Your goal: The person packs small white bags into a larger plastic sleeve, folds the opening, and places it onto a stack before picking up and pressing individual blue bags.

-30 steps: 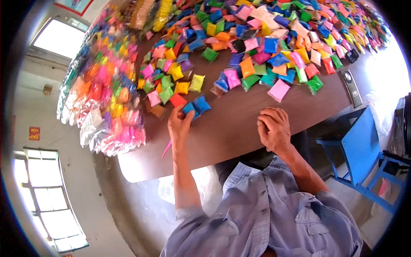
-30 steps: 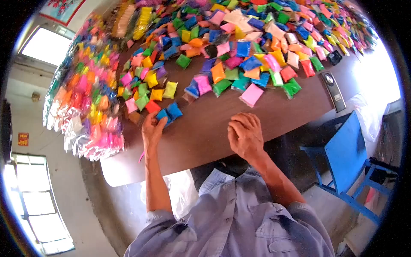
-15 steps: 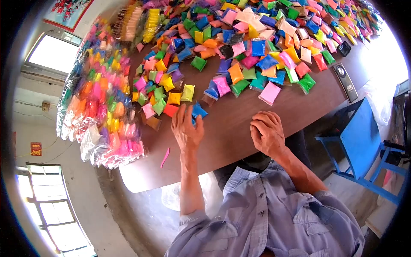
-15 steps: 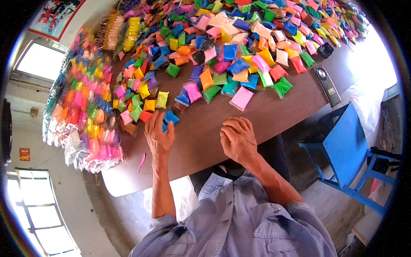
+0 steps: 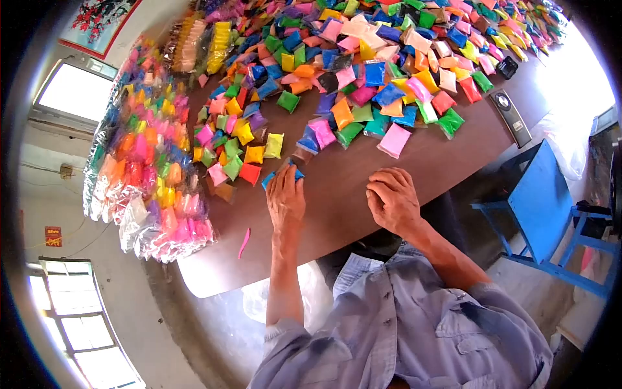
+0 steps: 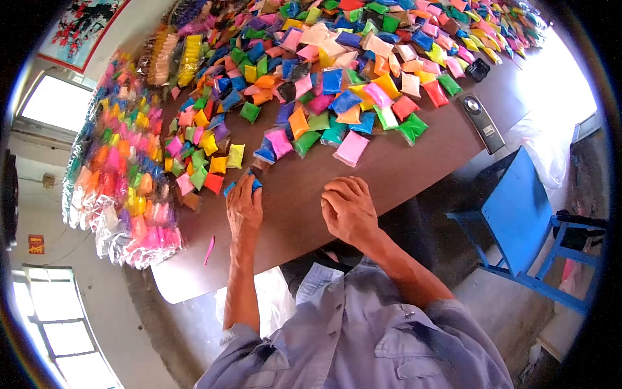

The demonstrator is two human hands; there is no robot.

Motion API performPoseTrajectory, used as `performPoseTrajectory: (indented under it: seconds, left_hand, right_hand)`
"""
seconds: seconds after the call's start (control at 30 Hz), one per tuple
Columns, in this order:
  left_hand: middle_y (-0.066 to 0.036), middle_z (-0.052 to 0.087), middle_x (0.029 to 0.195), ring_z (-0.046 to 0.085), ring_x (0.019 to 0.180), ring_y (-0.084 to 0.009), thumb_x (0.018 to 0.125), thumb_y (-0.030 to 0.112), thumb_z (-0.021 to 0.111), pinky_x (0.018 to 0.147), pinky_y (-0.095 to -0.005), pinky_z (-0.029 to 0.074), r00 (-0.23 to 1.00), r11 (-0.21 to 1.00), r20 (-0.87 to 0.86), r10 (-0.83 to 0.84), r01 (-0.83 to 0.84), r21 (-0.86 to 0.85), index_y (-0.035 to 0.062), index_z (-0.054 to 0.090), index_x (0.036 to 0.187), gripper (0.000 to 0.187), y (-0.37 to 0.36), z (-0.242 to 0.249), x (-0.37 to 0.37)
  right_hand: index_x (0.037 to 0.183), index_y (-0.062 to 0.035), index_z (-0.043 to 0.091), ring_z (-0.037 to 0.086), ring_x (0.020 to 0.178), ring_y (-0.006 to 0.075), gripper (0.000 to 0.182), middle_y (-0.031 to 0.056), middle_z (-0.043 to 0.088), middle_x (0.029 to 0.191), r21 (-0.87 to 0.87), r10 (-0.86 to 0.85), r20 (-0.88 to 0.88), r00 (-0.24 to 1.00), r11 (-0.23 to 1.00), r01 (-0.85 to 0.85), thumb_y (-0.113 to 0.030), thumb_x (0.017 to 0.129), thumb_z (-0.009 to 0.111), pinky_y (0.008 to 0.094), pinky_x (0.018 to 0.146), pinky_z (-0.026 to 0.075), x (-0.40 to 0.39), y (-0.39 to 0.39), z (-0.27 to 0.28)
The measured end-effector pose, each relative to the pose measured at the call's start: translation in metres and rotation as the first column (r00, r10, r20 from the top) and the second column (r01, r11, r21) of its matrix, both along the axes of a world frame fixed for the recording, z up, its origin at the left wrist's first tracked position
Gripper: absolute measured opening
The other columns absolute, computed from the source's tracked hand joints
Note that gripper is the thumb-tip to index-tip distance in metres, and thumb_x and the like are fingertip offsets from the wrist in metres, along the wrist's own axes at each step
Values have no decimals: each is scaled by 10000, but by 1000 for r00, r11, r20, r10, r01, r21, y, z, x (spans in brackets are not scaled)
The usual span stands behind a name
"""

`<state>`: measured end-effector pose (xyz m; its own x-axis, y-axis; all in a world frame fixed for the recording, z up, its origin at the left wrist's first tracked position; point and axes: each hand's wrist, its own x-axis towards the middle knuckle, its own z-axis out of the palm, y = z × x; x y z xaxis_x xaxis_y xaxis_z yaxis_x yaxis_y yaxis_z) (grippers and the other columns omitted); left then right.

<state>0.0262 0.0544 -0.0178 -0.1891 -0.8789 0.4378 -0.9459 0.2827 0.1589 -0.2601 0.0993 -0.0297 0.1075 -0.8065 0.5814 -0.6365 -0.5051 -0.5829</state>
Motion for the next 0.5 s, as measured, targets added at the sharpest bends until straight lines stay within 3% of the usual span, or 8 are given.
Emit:
performPoseTrajectory:
  seconds: [0.3, 0.5]
  left_hand:
    - [-182, 724, 1334, 688, 1234, -376, 991, 34, 675, 1080, -479, 530, 983, 985, -61, -174, 175, 4, 11, 697, 1304, 314, 29, 2, -34]
    - [-179, 740, 1288, 702, 1210, -377, 984, 7, 645, 1048, -467, 562, 942, 982, -287, -174, 187, 18, 8, 713, 1285, 309, 51, 17, -70]
  right_hand:
    - [969, -59, 739, 669, 1164, 317, 107, 90, 709, 1136, -4, -13, -20, 1000, 1000, 13, -85, 872, 776, 494, 1097, 470, 0, 2, 2]
    - [957, -72, 755, 694, 1127, 330, 84, 89, 747, 1083, 11, 14, 28, 1000, 1000, -14, -112, 884, 771, 483, 1071, 491, -2, -3, 2]
